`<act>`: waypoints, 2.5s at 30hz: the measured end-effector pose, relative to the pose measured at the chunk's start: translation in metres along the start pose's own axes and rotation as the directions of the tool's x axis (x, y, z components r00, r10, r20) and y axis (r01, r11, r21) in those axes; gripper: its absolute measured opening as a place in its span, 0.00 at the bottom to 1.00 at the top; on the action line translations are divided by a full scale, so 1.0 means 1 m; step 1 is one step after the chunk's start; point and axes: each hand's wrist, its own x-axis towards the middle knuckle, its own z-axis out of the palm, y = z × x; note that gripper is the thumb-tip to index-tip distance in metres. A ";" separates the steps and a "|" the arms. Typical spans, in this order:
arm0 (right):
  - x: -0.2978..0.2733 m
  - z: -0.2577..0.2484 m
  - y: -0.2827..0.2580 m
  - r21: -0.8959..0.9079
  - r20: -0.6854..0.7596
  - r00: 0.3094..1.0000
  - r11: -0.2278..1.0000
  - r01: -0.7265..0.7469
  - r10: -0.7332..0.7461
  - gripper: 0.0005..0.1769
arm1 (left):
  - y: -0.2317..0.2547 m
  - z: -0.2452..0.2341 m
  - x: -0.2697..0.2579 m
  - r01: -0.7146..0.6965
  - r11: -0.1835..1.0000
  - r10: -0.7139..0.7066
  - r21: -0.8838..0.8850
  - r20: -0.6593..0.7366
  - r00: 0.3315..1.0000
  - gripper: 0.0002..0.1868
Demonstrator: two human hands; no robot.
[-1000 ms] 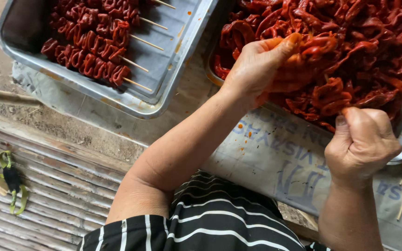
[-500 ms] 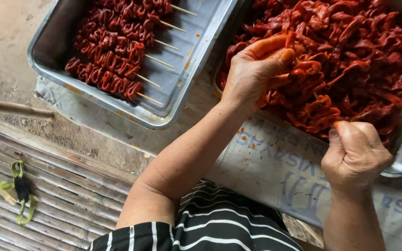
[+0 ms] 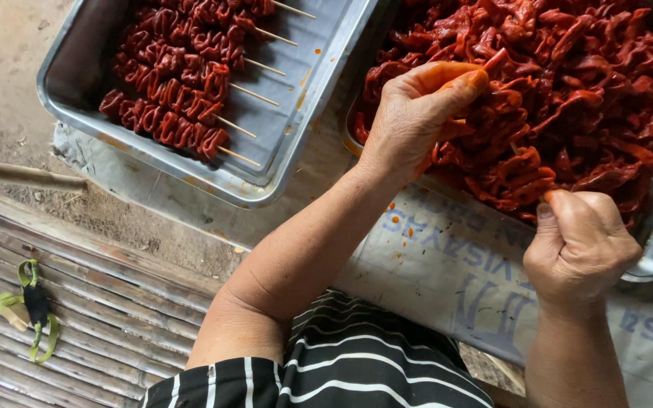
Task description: The person skewers marinated animal intestines by hand, picking pieces from a large tray and sliding them onto wooden sticks until they are full, then placing the finished skewers into a separate metal tray.
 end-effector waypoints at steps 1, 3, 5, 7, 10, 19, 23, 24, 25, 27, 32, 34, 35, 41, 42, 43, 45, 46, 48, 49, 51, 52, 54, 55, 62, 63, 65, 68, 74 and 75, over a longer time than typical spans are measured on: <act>-0.001 0.000 0.000 -0.004 -0.001 1.000 1.000 0.002 -0.002 0.05 | 0.000 -0.001 0.000 0.000 0.999 0.001 0.035 -0.011 1.000 0.16; -0.002 0.000 0.000 -0.008 0.002 1.000 1.000 0.005 -0.005 0.05 | -0.001 -0.001 -0.001 0.001 0.995 0.002 0.104 -0.031 1.000 0.15; -0.001 0.000 0.001 -0.008 0.006 1.000 1.000 0.007 -0.007 0.05 | -0.003 -0.001 0.000 -0.030 0.996 0.031 0.087 -0.012 0.999 0.15; -0.001 0.000 0.001 0.001 0.008 1.000 1.000 0.006 -0.006 0.05 | -0.004 -0.001 0.000 -0.037 0.998 0.037 0.058 -0.011 0.999 0.15; -0.003 -0.001 0.000 0.010 0.010 1.000 1.000 -0.011 0.011 0.05 | -0.005 0.000 0.000 -0.004 0.999 0.003 -0.041 -0.014 1.000 0.15; -0.001 -0.003 -0.003 -0.031 0.026 1.000 1.000 -0.005 0.006 0.04 | -0.003 0.000 0.002 0.100 0.976 -0.110 -0.192 -0.042 0.993 0.16; 0.000 -0.002 -0.001 -0.024 0.020 1.000 1.000 0.001 -0.001 0.04 | -0.004 -0.001 0.003 0.081 0.988 -0.086 -0.135 -0.033 0.996 0.16; 0.000 -0.002 0.000 -0.023 0.018 1.000 1.000 0.003 -0.002 0.04 | -0.005 -0.001 0.003 0.067 0.992 -0.071 -0.106 -0.033 0.997 0.16; 0.000 -0.001 0.000 -0.018 0.019 1.000 1.000 -0.002 0.002 0.04 | -0.005 -0.001 0.003 0.043 0.995 -0.045 -0.087 -0.019 0.999 0.16; -0.001 0.000 0.001 -0.023 0.022 1.000 1.000 -0.003 0.004 0.05 | -0.007 -0.003 0.003 -0.007 0.999 0.007 -0.050 0.011 1.000 0.16; -0.001 -0.001 -0.001 -0.045 0.022 1.000 0.999 -0.007 0.008 0.05 | -0.009 -0.003 0.001 -0.007 1.000 0.007 -0.005 0.002 1.000 0.16; 0.000 -0.001 -0.003 -0.057 0.026 1.000 0.998 -0.016 0.017 0.05 | -0.011 -0.003 0.001 -0.023 1.000 0.023 -0.019 -0.002 1.000 0.15; 0.000 -0.001 -0.004 -0.062 0.027 0.999 0.998 -0.015 0.017 0.05 | -0.012 -0.003 0.001 -0.036 0.998 0.036 -0.042 0.000 0.999 0.14; 0.001 -0.003 -0.008 -0.081 0.035 0.999 0.997 0.013 -0.011 0.05 | -0.020 -0.007 0.005 -0.036 0.995 0.037 -0.090 0.011 0.999 0.15; 0.000 -0.004 -0.009 -0.080 0.042 0.999 0.997 0.016 -0.013 0.05 | -0.021 -0.007 0.005 -0.035 0.993 0.037 -0.111 0.018 0.999 0.15; 0.000 -0.003 -0.009 -0.077 0.043 0.999 0.997 0.019 -0.016 0.05 | -0.022 -0.006 0.006 -0.050 0.993 0.052 -0.105 0.021 0.998 0.14; 0.001 -0.002 -0.010 -0.078 0.035 0.999 0.997 0.025 -0.023 0.06 | -0.022 -0.003 0.006 -0.078 0.993 0.081 -0.092 0.027 0.996 0.12; 0.001 -0.001 -0.011 -0.081 0.025 0.999 0.996 0.028 -0.026 0.07 | -0.021 -0.003 0.007 -0.061 0.997 0.061 -0.056 0.013 0.998 0.13; -0.003 -0.003 -0.014 -0.078 0.029 1.000 0.997 0.009 -0.007 0.07 | -0.022 -0.003 0.001 -0.009 1.000 0.009 0.012 -0.025 1.000 0.13; -0.002 -0.003 -0.014 -0.071 0.033 0.999 0.998 -0.003 0.006 0.07 | -0.021 -0.003 0.000 0.015 0.999 -0.016 -0.050 -0.021 1.000 0.14; 0.001 -0.003 -0.013 -0.080 0.042 0.999 0.997 0.002 0.002 0.07 | -0.019 0.000 -0.001 0.067 0.983 -0.069 -0.172 -0.007 0.998 0.17; 0.003 -0.001 -0.012 -0.096 0.048 0.999 0.995 0.019 -0.014 0.08 | -0.019 0.001 0.001 0.096 0.972 -0.092 -0.213 0.028 0.995 0.18; 0.005 -0.001 -0.011 -0.106 0.067 0.997 0.994 0.030 -0.023 0.08 | -0.020 0.002 -0.001 0.160 0.943 -0.140 -0.291 0.089 0.986 0.20; 0.006 -0.001 -0.011 -0.104 0.076 0.997 0.994 0.028 -0.020 0.08 | -0.021 0.003 -0.001 0.150 0.950 -0.136 -0.275 0.069 0.988 0.20; 0.010 -0.004 -0.016 -0.119 0.116 0.993 0.993 -0.005 0.019 0.09 | -0.026 0.005 -0.004 0.149 0.963 -0.148 -0.224 0.021 0.989 0.19; 0.011 -0.004 -0.016 -0.120 0.117 0.993 0.993 -0.008 0.022 0.09 | -0.027 0.005 -0.003 0.145 0.962 -0.141 -0.231 0.033 0.989 0.19; 0.009 -0.004 -0.015 -0.116 0.121 0.992 0.993 -0.022 0.036 0.09 | -0.030 0.005 -0.001 0.165 0.957 -0.163 -0.240 0.028 0.986 0.18; 0.006 -0.001 -0.013 -0.104 0.113 0.993 0.994 -0.027 0.039 0.11 | -0.031 0.005 -0.002 0.190 0.959 -0.192 -0.212 0.011 0.981 0.17; 0.005 0.002 -0.015 -0.064 0.087 0.996 0.998 -0.012 0.017 0.09 | -0.022 0.010 -0.006 0.204 0.965 -0.195 -0.162 0.070 0.978 0.17; 0.003 0.002 -0.017 -0.064 0.083 0.996 0.998 -0.008 0.013 0.08 | -0.021 0.011 -0.009 0.204 0.968 -0.193 -0.149 0.080 0.978 0.18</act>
